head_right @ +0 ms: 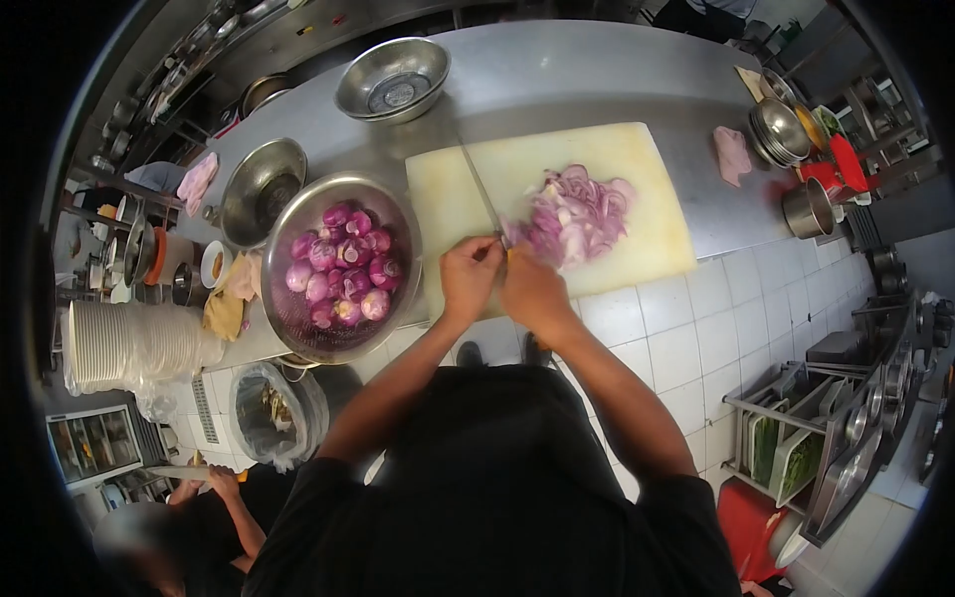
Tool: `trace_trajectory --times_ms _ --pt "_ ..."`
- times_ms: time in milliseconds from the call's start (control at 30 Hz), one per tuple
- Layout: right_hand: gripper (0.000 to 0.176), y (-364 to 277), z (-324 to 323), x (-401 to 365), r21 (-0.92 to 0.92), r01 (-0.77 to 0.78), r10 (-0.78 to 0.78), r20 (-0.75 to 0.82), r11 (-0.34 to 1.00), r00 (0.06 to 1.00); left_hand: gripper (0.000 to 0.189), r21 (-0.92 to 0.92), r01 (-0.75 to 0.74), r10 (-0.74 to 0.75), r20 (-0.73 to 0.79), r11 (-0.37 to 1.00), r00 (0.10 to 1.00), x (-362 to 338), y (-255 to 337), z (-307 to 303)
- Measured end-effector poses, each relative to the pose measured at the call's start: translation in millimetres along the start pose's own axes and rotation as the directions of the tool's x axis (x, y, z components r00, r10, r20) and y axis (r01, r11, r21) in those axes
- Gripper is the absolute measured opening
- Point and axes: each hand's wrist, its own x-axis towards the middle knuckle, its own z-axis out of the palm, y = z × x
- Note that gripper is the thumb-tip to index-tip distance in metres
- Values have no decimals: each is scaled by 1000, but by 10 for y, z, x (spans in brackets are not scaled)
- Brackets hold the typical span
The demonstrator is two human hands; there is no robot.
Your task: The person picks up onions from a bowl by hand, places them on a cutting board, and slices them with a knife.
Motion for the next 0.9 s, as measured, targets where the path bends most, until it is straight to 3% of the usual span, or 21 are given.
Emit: trace_trajectory --times_ms 100,200,333,467,533,600,667,767,900 --pt "36 130 -48 178 100 30 -36 65 995 997 15 54 -31 31 -10 998 999 3 -40 39" --pt "37 178 -261 176 70 20 -24 50 997 998 17 56 -43 44 -5 998 999 112 -64 135" --pt "31 265 -443 15 91 96 -89 -78 991 993 24 165 -73 66 48 984 997 84 171 -36" --pt "35 162 -519 -251 178 16 -35 102 984 994 24 68 -7 -1 116 998 993 -119 693 -582" --pt "36 236 -394 -295 174 51 -77 146 983 986 26 173 -102 82 118 980 990 -100 714 -966" --pt "35 235 -346 -343 140 46 -67 148 989 987 28 396 -269 253 95 878 963 -62 591 -1336" --pt "35 393 -246 -333 103 31 -46 154 994 987 33 598 -369 325 186 711 927 -2 499 -1625" --pt "38 590 -231 -322 75 23 -26 38 997 999 42 679 -469 282 376 565 883 59 302 -1796" --pt "38 578 -284 -255 -22 -6 5 -50 1000 999 46 739 -552 247 493 388 834 121 176 -1770"
